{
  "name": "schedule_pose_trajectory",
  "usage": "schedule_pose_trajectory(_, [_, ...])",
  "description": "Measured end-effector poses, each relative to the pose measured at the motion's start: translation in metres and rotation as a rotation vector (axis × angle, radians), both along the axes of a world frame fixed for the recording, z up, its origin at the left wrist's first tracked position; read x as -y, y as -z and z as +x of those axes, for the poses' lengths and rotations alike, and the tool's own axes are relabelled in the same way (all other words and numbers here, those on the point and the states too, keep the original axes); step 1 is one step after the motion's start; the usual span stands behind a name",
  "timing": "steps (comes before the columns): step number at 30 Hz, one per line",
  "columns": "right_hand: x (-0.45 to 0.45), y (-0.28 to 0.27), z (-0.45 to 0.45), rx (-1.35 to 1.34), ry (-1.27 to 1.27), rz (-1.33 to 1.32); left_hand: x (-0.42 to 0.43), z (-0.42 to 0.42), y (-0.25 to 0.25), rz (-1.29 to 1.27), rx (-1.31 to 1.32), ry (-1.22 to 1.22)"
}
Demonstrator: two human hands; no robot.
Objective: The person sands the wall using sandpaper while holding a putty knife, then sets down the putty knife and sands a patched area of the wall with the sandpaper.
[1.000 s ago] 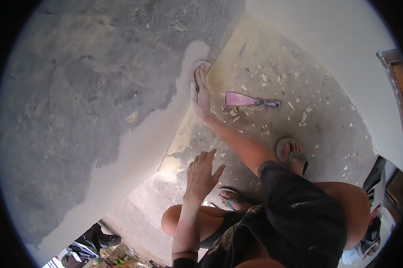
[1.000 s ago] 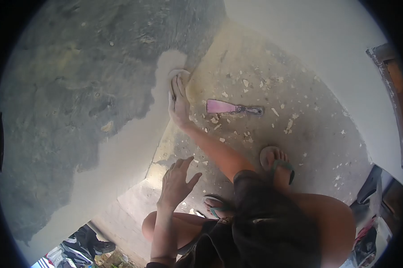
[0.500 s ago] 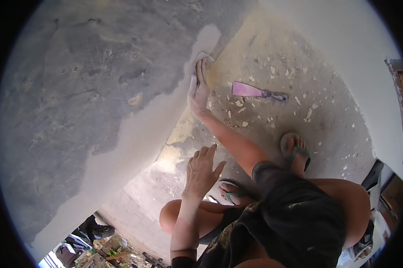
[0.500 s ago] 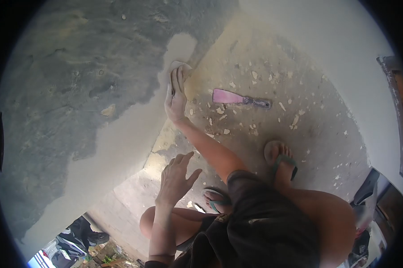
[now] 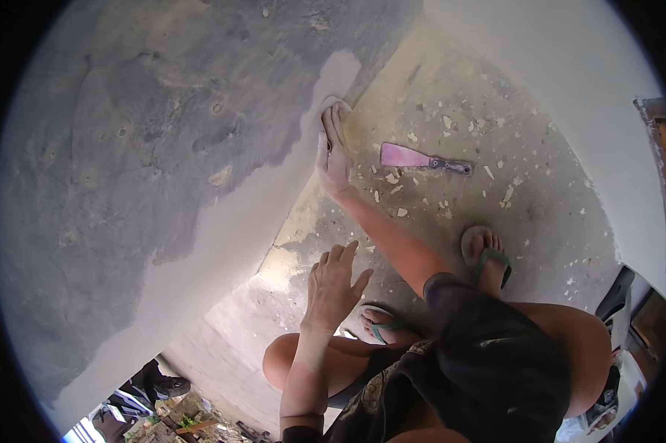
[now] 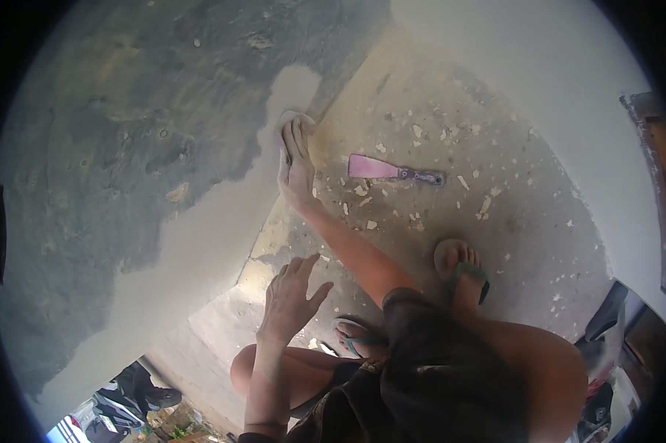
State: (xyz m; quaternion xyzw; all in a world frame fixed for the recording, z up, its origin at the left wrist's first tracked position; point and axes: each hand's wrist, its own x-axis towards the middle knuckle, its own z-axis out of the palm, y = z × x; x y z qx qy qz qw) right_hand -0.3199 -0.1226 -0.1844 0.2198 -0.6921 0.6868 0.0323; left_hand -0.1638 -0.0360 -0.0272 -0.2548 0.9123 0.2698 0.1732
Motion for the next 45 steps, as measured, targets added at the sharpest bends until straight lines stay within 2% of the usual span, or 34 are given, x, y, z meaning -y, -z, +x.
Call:
schedule_pose_trajectory(4, [0.02,-0.014,-0.081,-0.015,0.215,-0.138,-0.003,0.007,0.0,-0.008,0.049,-0.003])
schedule_pose_trajectory(6, [-0.002,-0.046,-0.108,0.392,-0.007,-0.109,-0.004,0.011,-0.001,-0.009,0.063,-0.017])
schedule_pose_trajectory(8, [0.0,-0.042,-0.105,0.306,0.028,-0.112,-0.003,0.011,-0.001,-0.012,0.049,-0.022])
schedule_pose_trajectory(9, [0.012,-0.024,-0.085,0.022,0.175,-0.137,-0.002,0.008,-0.001,-0.005,0.039,-0.017])
schedule_pose_trajectory(11, [0.004,-0.013,-0.019,0.087,0.07,-0.072,-0.001,0.003,-0.001,0.0,0.033,-0.008])
schedule_pose_trajectory(14, [-0.002,0.013,0.006,-0.022,-0.016,0.027,-0.002,0.002,0.003,-0.023,0.002,0.021])
schedule_pose_trajectory(17, [0.011,-0.008,-0.049,-0.001,0.121,-0.1,-0.004,0.006,0.002,0.002,0.021,0.008])
schedule_pose_trajectory(18, [0.008,-0.031,-0.071,0.133,0.1,-0.122,-0.004,0.008,0.003,0.003,0.033,0.006])
schedule_pose_trajectory(21, [0.011,-0.029,-0.108,0.284,0.031,-0.129,-0.003,0.014,0.003,0.005,0.048,-0.006])
schedule_pose_trajectory(23, [0.011,-0.023,-0.094,0.165,0.073,-0.11,-0.002,0.009,0.001,0.006,0.026,-0.005])
schedule_pose_trajectory(24, [0.008,-0.027,-0.059,0.048,0.131,-0.101,-0.002,0.006,0.002,0.005,0.008,0.004])
schedule_pose_trajectory(26, [0.001,-0.006,-0.003,0.054,0.003,-0.029,-0.001,0.005,0.005,-0.007,-0.011,0.018])
schedule_pose_trajectory(29, [-0.006,0.001,-0.007,0.034,-0.074,-0.034,-0.003,0.003,0.003,-0.02,-0.008,0.023])
schedule_pose_trajectory(33, [0.002,-0.016,-0.075,-0.012,0.071,-0.104,-0.002,0.011,0.001,0.008,0.078,-0.008])
schedule_pose_trajectory(35, [0.008,-0.013,-0.109,0.206,0.042,-0.063,-0.002,0.015,0.001,0.011,0.09,-0.02])
schedule_pose_trajectory(37, [0.009,-0.015,-0.108,0.203,0.067,-0.045,-0.001,0.016,0.001,0.015,0.074,-0.02])
schedule_pose_trajectory(39, [0.006,-0.026,-0.055,-0.007,0.134,-0.062,0.0,0.01,0.002,0.008,0.036,-0.006])
schedule_pose_trajectory(42, [-0.004,-0.018,-0.008,0.072,-0.044,-0.087,0.002,0.005,0.003,-0.016,-0.008,0.022])
schedule_pose_trajectory(45, [0.003,-0.026,-0.057,-0.03,0.087,-0.07,-0.004,0.008,0.003,-0.002,0.002,0.015])
